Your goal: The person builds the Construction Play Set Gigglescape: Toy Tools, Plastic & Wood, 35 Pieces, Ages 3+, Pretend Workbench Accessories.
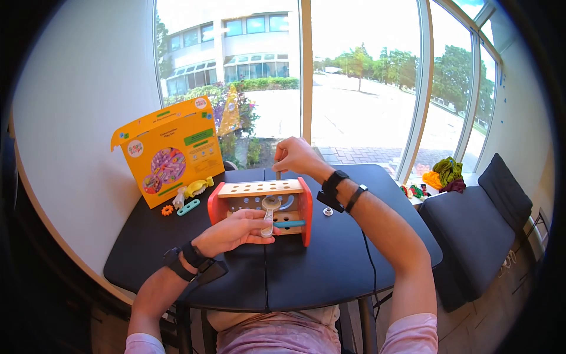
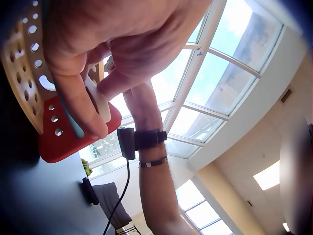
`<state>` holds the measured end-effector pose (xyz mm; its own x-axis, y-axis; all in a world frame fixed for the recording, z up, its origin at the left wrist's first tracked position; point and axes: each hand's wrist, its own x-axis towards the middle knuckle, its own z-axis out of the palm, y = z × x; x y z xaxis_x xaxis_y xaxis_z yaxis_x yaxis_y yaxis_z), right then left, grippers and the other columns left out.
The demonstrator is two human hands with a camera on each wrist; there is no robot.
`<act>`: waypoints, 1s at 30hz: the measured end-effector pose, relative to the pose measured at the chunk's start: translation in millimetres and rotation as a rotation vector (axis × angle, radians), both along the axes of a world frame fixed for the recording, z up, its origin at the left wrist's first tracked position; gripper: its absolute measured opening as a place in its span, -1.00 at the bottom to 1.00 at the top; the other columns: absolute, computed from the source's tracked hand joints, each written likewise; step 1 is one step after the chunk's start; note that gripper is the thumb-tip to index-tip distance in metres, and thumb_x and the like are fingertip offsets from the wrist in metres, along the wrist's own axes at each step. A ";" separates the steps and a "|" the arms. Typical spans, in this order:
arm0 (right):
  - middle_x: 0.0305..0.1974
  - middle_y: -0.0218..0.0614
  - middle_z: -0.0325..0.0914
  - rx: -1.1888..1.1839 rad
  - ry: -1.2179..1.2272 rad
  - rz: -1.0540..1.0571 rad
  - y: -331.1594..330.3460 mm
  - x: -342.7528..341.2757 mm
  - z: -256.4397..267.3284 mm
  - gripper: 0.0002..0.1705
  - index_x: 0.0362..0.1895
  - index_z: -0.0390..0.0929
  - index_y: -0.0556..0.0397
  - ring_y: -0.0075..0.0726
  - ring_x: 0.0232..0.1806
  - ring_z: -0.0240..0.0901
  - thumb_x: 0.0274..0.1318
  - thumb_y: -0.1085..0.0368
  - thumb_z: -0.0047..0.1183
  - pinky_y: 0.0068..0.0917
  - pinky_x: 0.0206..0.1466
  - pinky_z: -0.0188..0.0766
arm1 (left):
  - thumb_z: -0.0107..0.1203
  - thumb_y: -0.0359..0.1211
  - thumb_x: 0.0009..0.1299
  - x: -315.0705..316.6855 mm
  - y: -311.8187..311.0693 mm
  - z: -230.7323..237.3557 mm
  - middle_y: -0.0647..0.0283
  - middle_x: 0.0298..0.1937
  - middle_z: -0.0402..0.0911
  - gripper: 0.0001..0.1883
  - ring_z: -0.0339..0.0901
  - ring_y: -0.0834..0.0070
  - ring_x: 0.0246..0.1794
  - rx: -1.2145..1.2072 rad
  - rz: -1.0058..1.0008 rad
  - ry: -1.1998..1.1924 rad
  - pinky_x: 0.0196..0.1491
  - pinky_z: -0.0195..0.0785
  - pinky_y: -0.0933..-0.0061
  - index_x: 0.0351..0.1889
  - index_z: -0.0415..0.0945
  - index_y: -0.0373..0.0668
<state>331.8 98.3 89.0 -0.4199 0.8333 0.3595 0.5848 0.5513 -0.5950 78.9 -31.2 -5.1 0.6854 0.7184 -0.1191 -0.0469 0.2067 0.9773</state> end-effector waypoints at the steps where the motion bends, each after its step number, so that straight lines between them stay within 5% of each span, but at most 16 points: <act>1: -0.41 -0.20 0.80 0.034 -0.011 0.007 2.0 -5.5 -0.8 -0.74 -0.29 0.80 0.23 -0.34 -0.31 0.83 0.05 0.31 0.57 -0.40 -0.21 0.74 | 0.15 -0.28 0.81 1.1 1.8 -0.2 0.06 0.30 0.74 -0.51 0.77 0.38 0.29 -0.006 0.005 -0.003 0.43 0.70 0.31 0.58 0.43 -0.35; 8: -0.42 -0.10 0.80 0.106 -0.243 -0.065 4.4 -25.2 2.2 -0.70 -0.36 0.81 0.19 -0.12 -0.36 0.77 -0.07 0.22 0.57 -0.24 -0.19 0.69 | 0.17 -0.30 0.79 4.2 14.9 -3.5 0.03 0.29 0.74 -0.57 0.78 0.31 0.27 -0.030 0.014 -0.013 0.41 0.72 0.28 0.47 0.48 -0.39; 11: -0.39 -0.18 0.83 0.143 -0.268 -0.050 10.7 -22.6 -1.2 -0.72 -0.33 0.82 0.19 -0.25 -0.32 0.79 0.02 0.23 0.58 -0.31 -0.19 0.68 | 0.17 -0.32 0.79 6.0 18.7 -1.7 0.01 0.27 0.75 -0.60 0.78 0.30 0.26 -0.040 0.013 -0.018 0.41 0.72 0.28 0.43 0.49 -0.41; 30: -0.37 -0.22 0.85 0.076 -0.379 0.030 8.6 -28.0 10.7 -0.71 -0.29 0.88 0.17 -0.25 -0.34 0.79 -0.05 0.25 0.65 -0.28 -0.20 0.68 | 0.13 -0.47 0.76 15.2 48.7 -6.1 -0.20 0.27 0.71 -0.62 0.80 0.19 0.26 -0.160 0.068 -0.129 0.35 0.79 0.34 0.38 0.42 -0.59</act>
<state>303.8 106.9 99.8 -0.5587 0.7954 0.2348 0.7382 0.6060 -0.2963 94.1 17.5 -11.3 0.6526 0.7427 -0.1500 -0.1885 0.3509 0.9173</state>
